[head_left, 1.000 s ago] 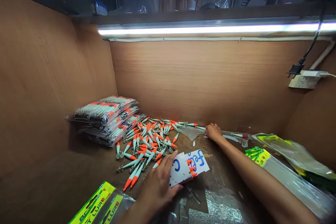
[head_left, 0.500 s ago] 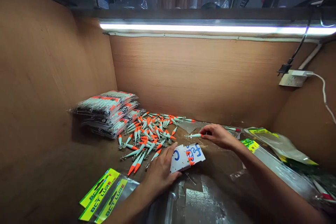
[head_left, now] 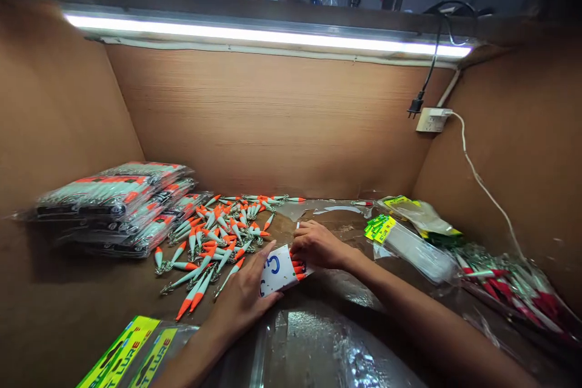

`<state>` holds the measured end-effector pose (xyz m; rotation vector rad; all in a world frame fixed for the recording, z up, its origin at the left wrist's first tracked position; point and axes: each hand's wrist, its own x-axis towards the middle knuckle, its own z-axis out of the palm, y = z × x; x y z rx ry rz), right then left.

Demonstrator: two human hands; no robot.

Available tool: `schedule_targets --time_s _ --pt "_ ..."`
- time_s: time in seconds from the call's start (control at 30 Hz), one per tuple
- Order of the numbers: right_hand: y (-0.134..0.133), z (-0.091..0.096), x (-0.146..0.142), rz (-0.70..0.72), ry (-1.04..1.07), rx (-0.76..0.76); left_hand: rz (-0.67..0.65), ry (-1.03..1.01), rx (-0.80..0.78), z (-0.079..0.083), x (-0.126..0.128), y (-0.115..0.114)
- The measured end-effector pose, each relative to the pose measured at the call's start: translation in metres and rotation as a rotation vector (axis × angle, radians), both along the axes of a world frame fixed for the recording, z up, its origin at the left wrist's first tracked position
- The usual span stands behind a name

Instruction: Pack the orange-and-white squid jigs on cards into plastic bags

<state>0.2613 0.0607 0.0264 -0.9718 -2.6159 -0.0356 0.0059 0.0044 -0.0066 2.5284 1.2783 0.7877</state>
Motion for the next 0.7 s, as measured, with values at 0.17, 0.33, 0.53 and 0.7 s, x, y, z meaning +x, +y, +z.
schedule_targets --time_s 0.17,0.33,0.53,0.7 --pt "0.001 0.006 0.015 0.144 -0.045 -0.107 -0.039 0.055 0.006 0.001 -0.002 -0.001" --pt "0.045 0.026 0.027 -0.253 0.13 -0.299 -0.097 0.04 -0.024 0.005 -0.001 -0.007" --pt "0.138 0.018 0.018 -0.655 0.097 -0.306 -0.107 0.05 -0.075 0.006 0.0 -0.01" --pt "0.177 -0.009 0.0 -0.8 0.022 -0.312 -0.091 0.074 -0.122 0.003 0.0 -0.012"
